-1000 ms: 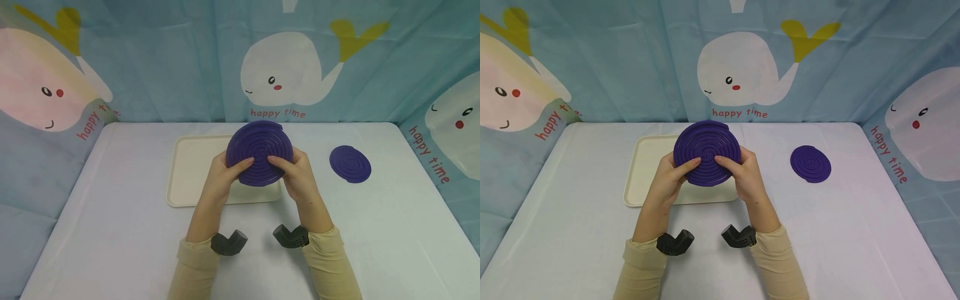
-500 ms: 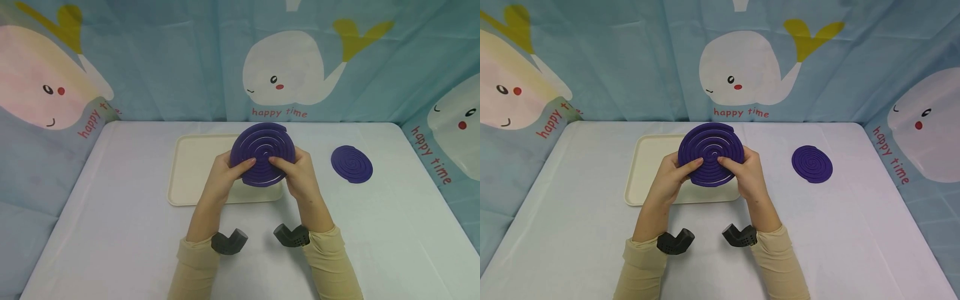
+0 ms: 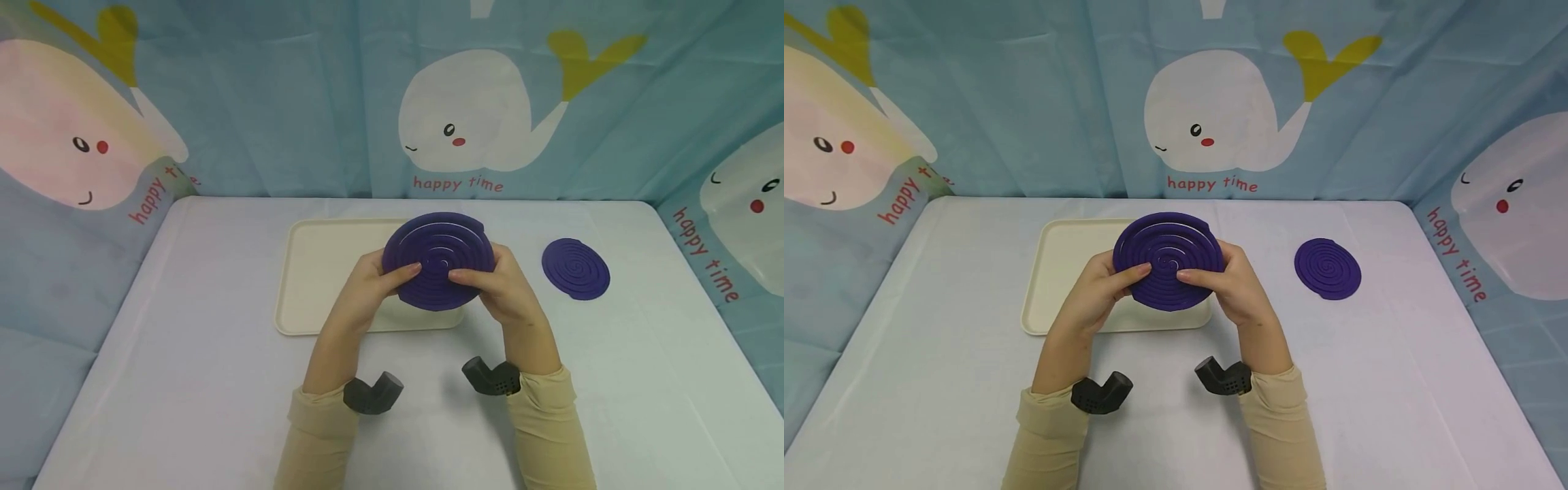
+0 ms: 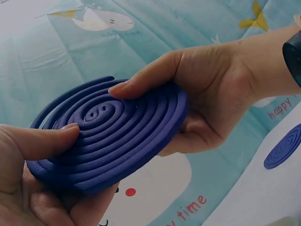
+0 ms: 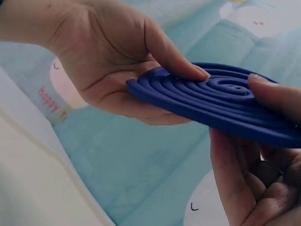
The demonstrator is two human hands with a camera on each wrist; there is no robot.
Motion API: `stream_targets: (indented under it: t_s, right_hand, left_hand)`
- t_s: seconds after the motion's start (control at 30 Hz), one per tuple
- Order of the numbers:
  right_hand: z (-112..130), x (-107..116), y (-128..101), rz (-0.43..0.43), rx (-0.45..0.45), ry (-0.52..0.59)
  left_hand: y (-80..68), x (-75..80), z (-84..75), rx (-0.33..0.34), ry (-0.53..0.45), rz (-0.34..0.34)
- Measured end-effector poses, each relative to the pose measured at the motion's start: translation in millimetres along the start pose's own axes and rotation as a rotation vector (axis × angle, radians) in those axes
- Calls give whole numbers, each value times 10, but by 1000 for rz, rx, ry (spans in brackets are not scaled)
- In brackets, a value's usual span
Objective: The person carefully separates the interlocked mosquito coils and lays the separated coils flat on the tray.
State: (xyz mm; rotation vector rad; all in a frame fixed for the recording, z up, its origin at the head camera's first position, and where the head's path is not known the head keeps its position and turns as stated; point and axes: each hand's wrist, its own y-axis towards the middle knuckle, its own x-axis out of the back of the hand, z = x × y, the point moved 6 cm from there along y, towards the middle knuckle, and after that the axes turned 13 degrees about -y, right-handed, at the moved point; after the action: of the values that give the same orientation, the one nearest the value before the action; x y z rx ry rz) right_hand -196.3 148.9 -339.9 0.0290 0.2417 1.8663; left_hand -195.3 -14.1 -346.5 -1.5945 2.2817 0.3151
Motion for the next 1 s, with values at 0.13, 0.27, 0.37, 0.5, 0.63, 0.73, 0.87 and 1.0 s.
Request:
stream_targets:
  t_s: [0.13,0.27,0.37,0.5,0.63,0.73,0.87,1.0]
  right_hand:
    - [-20,14,2,20,-9,30]
    - [-41,23,20,-44,-26,-8]
    - [-46,29,30,-82,-43,-51]
    - [-45,31,33,-83,-62,-87]
    - [-40,40,25,-62,-67,-76]
    - [-35,39,25,-53,-61,-66]
    - [-31,41,29,-91,-54,-108]
    - [-31,67,27,-171,-59,-207]
  left_hand:
    - [-9,-23,-4,-4,-18,38]
    - [-5,-7,-1,-24,-11,40]
    - [3,2,3,-32,9,35]
    - [8,8,1,-36,68,-2]
    - [10,27,0,-36,91,-51]
    - [8,38,1,-38,72,-77]
    - [11,20,15,-37,71,-85]
    - [17,-10,31,-38,84,-85]
